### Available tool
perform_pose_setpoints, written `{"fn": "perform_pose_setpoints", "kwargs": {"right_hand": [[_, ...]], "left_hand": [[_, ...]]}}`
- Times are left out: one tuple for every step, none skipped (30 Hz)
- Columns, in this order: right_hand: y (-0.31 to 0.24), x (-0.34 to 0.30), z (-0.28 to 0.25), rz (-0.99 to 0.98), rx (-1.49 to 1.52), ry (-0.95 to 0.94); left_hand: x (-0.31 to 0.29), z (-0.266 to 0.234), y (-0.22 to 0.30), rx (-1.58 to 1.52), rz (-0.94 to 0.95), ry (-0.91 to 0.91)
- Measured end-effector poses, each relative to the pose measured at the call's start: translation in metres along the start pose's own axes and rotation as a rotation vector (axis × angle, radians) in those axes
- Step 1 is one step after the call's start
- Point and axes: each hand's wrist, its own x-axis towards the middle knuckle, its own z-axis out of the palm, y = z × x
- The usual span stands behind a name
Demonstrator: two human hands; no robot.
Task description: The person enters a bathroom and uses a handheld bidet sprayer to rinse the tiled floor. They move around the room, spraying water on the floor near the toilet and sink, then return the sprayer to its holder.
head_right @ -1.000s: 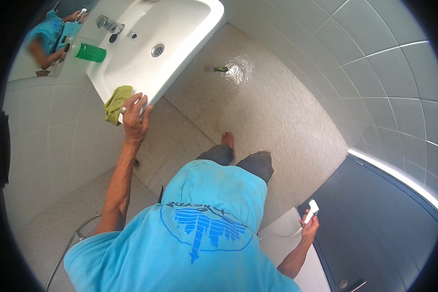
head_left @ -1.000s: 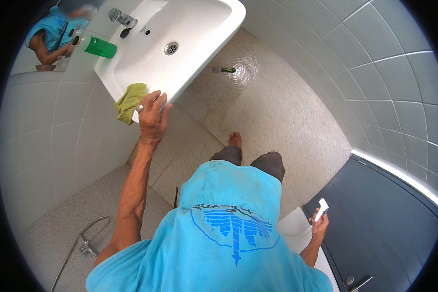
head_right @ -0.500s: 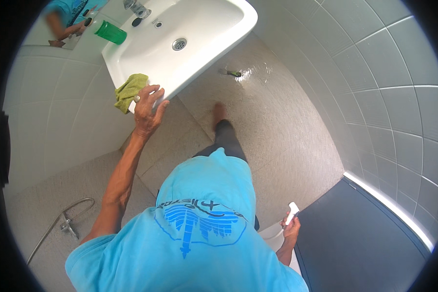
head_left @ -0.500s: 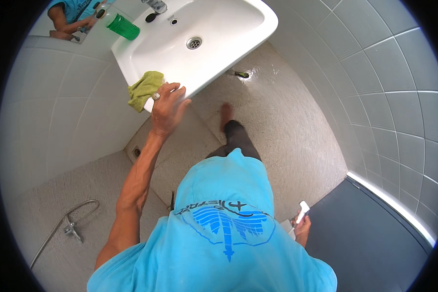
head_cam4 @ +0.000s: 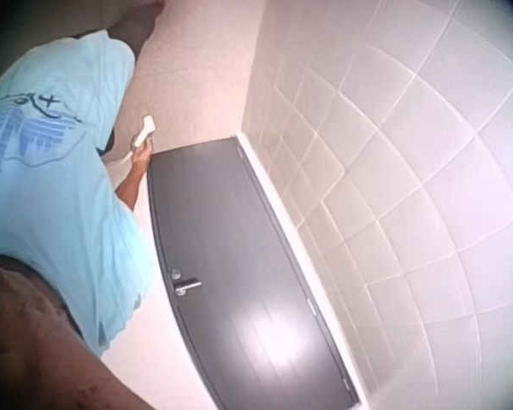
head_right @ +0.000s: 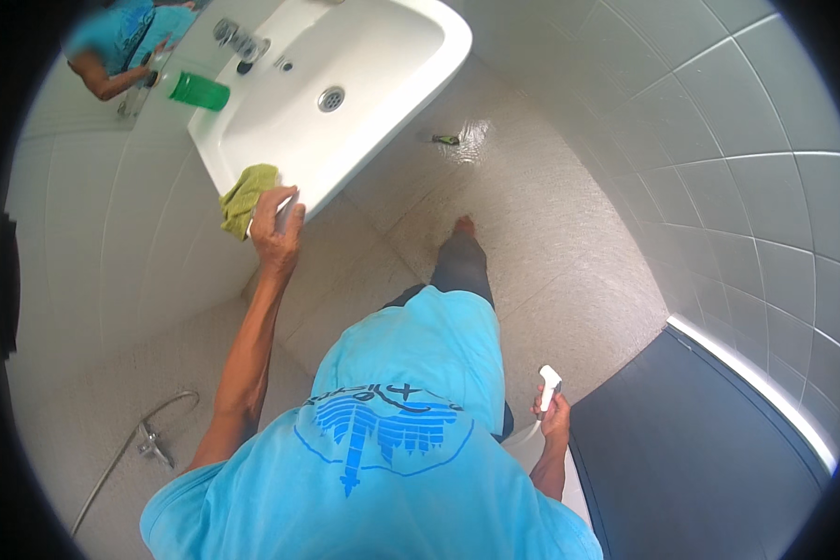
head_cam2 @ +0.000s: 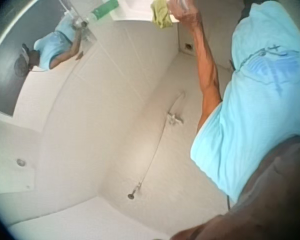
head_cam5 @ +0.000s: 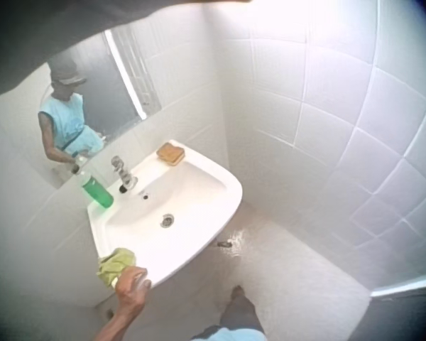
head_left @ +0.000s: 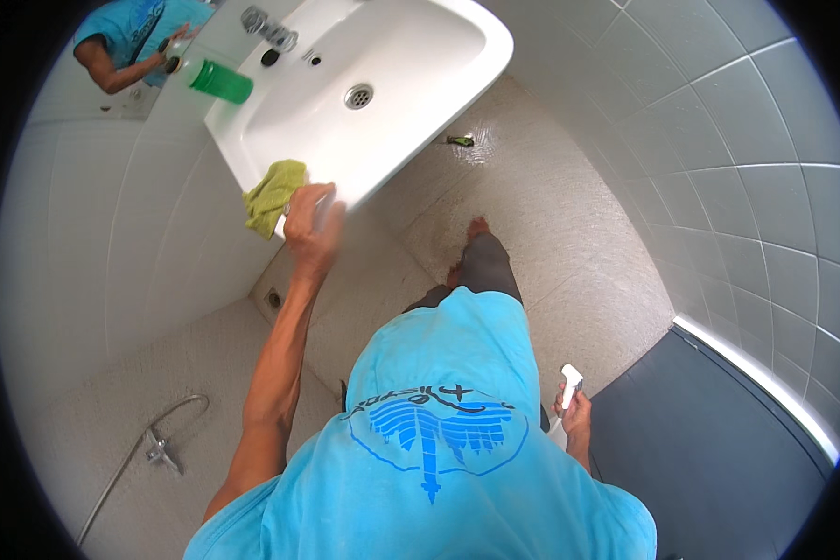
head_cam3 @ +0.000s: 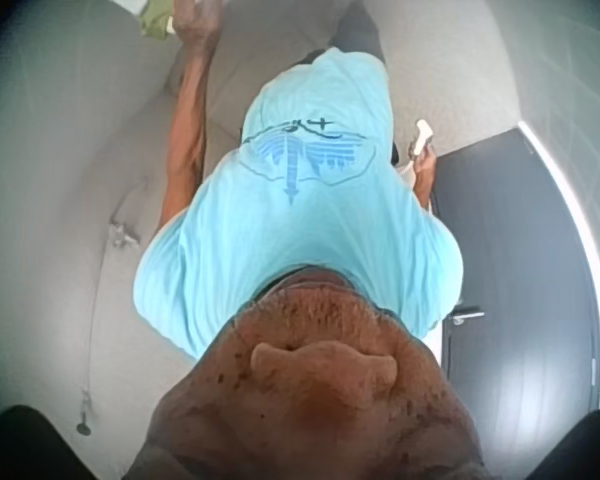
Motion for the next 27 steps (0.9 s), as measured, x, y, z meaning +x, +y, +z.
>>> {"fn": "perform_pose_setpoints", "kwargs": {"right_hand": [[-0.002,-0.001,0.001,-0.009,0.003,0.000],[-0.005,-0.004,0.000,-0.018,0.007,0.000],[-0.006,-0.006,-0.002,-0.025,0.008,0.002],[-0.005,-0.005,-0.006,-0.039,0.014,0.014],[-0.004,-0.005,-0.011,-0.052,0.021,0.028],[-0.003,-0.004,-0.014,-0.063,0.031,0.042],[-0.008,-0.007,-0.011,-0.067,0.031,0.070],[-0.015,-0.012,-0.006,-0.070,0.030,0.098],[-0.020,-0.017,-0.005,-0.074,0.026,0.130],[-0.013,-0.014,-0.011,-0.068,0.051,0.120],[-0.005,-0.009,-0.021,-0.062,0.075,0.110],[-0.005,-0.009,-0.030,-0.050,0.082,0.103],[-0.010,-0.015,-0.022,-0.067,0.092,0.121],[-0.004,-0.012,-0.032,-0.075,0.111,0.096],[-0.008,-0.016,-0.030,-0.041,0.096,0.077],[-0.013,-0.019,-0.028,-0.008,0.080,0.056],[-0.014,-0.018,-0.032,0.004,0.063,0.070],[-0.013,-0.015,-0.034,0.022,0.037,0.080],[-0.009,-0.011,-0.040,0.036,0.014,0.090],[-0.004,-0.009,-0.045,0.057,0.013,0.095],[-0.001,-0.006,-0.044,0.071,0.019,0.097],[0.000,-0.002,-0.044,0.086,0.024,0.099],[-0.001,0.001,-0.046,0.050,-0.039,0.136],[-0.001,0.006,-0.049,0.041,-0.009,0.091],[-0.003,0.011,-0.053,0.031,0.020,0.045],[-0.004,0.016,-0.056,0.023,0.047,0.000],[-0.008,0.014,-0.047,-0.012,0.013,0.035]], "left_hand": [[0.000,0.000,0.000,-0.009,-0.042,0.002],[0.001,-0.001,0.002,-0.026,-0.114,0.001],[0.000,-0.002,0.005,-0.042,-0.190,-0.001],[0.002,-0.002,0.006,-0.056,-0.264,-0.005],[0.003,-0.001,0.004,-0.051,-0.302,-0.002],[0.003,0.000,0.001,-0.044,-0.339,-0.004],[0.003,0.002,0.001,-0.036,-0.382,-0.008],[0.004,0.004,0.005,-0.052,-0.425,0.010],[0.005,0.006,0.010,-0.072,-0.471,0.026],[0.007,0.004,0.016,-0.090,-0.500,0.043],[0.009,0.003,0.020,-0.070,-0.494,0.029],[0.009,0.001,0.021,-0.047,-0.506,0.019],[0.013,0.004,0.025,-0.025,-0.517,0.016],[0.016,0.007,0.028,-0.028,-0.525,0.021],[0.017,0.009,0.028,-0.023,-0.537,0.024],[0.018,0.011,0.028,-0.019,-0.548,0.027],[0.020,0.014,0.029,0.012,-0.546,0.020],[0.019,0.013,0.028,0.049,-0.552,0.017],[0.018,0.013,0.028,0.083,-0.553,0.013],[0.017,0.014,0.027,0.080,-0.553,0.023],[0.019,0.016,0.026,0.075,-0.544,0.035],[0.020,0.018,0.025,0.070,-0.534,0.047],[0.019,0.018,0.026,0.075,-0.521,0.036],[0.016,0.019,0.026,0.073,-0.506,0.025],[0.015,0.020,0.026,0.072,-0.492,0.016],[0.018,0.020,0.024,0.065,-0.489,0.021],[0.020,0.021,0.026,0.058,-0.489,0.028]]}}
